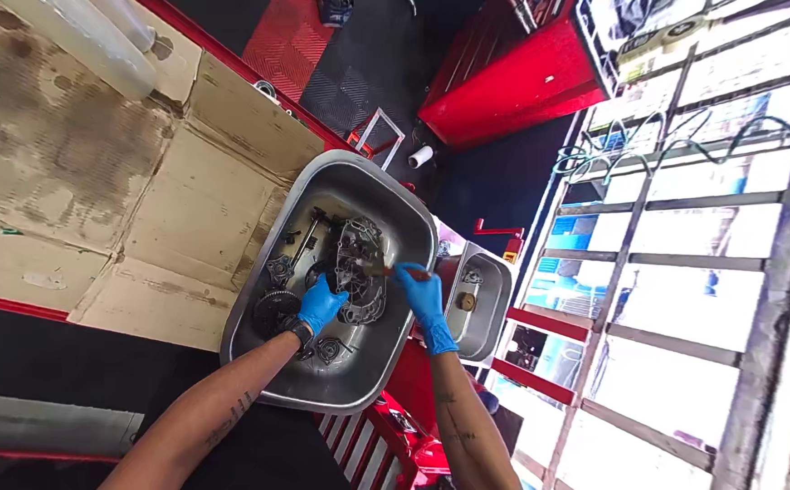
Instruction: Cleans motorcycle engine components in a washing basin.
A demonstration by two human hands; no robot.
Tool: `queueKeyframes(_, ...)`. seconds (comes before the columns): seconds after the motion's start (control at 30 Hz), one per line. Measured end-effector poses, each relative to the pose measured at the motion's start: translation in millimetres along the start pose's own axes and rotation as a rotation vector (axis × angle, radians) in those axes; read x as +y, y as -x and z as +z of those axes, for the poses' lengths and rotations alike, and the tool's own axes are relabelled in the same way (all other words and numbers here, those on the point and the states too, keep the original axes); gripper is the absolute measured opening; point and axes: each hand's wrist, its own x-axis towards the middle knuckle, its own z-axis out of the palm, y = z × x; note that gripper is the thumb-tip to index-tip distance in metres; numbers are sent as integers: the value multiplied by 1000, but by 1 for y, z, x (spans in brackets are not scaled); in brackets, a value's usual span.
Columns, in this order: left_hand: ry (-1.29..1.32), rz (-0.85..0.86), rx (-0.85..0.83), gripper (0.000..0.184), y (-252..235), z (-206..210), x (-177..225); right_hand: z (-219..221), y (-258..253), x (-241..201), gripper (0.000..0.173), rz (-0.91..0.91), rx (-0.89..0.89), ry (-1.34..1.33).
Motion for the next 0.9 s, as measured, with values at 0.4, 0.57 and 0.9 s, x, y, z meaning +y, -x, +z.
queueKeyframes(0.4, 46, -5, 14, 85, -5, 4, -4, 1, 49, 13, 14, 257, -29, -66)
queueKeyframes(0.57, 72, 20, 14, 85, -4, 4, -7, -20, 64, 7, 15, 174, -84, -118)
queueKeyframes(0.9, 90, 120, -72, 66, -3, 12, -21, -42, 54, 27, 19, -140, -514, -308)
